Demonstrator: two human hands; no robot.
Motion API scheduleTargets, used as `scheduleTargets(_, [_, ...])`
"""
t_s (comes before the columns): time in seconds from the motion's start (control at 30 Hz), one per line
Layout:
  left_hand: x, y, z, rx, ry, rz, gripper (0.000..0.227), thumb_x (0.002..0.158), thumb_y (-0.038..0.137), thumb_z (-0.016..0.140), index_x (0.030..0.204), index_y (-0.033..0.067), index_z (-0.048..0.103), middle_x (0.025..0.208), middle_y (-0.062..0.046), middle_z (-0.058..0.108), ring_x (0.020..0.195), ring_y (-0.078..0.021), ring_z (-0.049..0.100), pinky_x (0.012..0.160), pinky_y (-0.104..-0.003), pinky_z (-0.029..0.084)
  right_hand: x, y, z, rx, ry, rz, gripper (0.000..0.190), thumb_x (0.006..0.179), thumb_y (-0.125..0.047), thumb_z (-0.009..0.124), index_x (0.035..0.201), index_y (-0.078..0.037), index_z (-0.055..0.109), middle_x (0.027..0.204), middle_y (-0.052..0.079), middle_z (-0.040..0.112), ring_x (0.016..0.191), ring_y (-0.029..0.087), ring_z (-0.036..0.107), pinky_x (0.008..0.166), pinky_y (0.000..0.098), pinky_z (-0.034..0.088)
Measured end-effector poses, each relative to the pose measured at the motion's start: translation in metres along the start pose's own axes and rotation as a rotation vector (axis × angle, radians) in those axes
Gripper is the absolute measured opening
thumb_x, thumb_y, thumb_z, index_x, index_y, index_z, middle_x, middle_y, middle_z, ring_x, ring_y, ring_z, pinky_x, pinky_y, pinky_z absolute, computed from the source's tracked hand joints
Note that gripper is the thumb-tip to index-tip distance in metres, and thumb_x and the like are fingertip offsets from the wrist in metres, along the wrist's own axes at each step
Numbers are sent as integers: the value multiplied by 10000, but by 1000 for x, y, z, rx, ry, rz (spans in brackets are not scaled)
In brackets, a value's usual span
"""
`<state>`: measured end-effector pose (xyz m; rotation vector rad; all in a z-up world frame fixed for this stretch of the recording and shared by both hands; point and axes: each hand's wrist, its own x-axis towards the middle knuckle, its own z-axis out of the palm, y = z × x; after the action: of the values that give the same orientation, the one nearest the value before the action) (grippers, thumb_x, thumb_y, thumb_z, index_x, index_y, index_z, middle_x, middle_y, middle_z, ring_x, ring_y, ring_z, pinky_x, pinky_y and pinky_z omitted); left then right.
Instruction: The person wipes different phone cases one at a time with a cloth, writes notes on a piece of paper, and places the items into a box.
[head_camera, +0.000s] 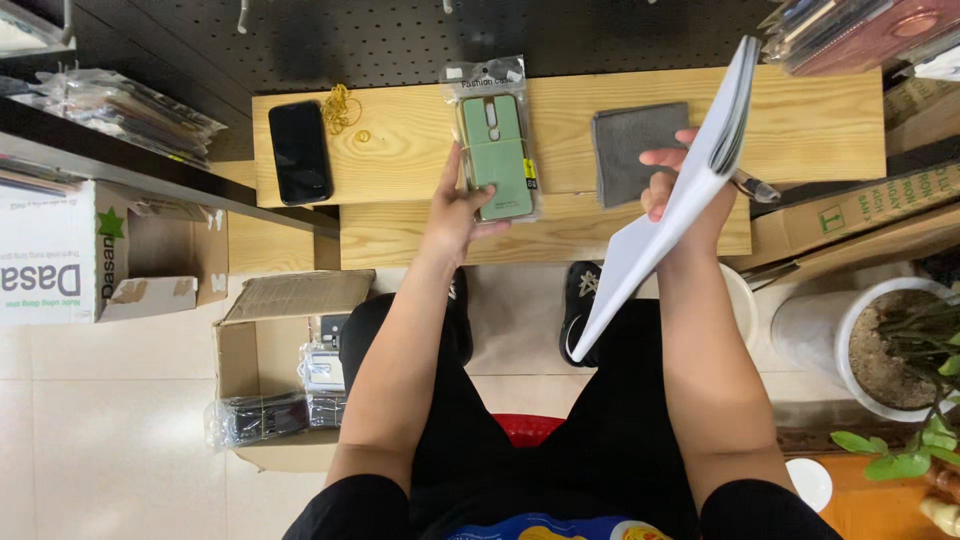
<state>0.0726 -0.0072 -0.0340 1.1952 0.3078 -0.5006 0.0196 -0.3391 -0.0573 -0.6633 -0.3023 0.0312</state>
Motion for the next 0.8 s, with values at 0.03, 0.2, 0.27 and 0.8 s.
scheduleTargets(0.03, [6, -6, -3, -5, 4, 1, 857, 1019, 9, 642, 1703, 298, 217, 1470, -421, 475, 1278, -623, 588, 853, -616, 670, 7, 7, 9, 0, -3, 5, 473, 1118, -272, 486, 1545, -85, 407, 1449, 417, 581, 661, 368, 716, 611, 438, 506])
scheduleTargets(0.2, [9, -9, -3, 433, 262, 159, 954, 895, 125, 837, 1682, 209, 305, 1547, -352, 337, 1286, -521, 618, 686, -401, 752, 26, 28, 37, -582, 1203, -146, 365, 1028, -442, 708, 823, -148, 636, 701, 74, 713, 521, 149, 658, 459, 242, 490])
scheduleTargets(0.27, [-1, -17, 0, 731, 344, 311, 835, 931, 306, 802, 1654, 215, 396, 1599, -302, 320, 1428, -509, 448, 969, -541, 543, 25, 33, 43, -662, 1198, -158, 355, 1040, -431, 707, 827, -151, 654, 705, 50, 682, 553, 139, 637, 495, 241, 475])
scheduleTargets(0.8, [-8, -23, 7, 1476, 249, 96, 1411, 703, 717, 934, 1704, 255, 53, 1638, -185, 365, 1353, -426, 464, 1021, -570, 507, 32, -1, 28, -562, 1350, -347, 345, 1019, -328, 700, 780, -163, 513, 704, -15, 601, 683, 126, 591, 638, 325, 519])
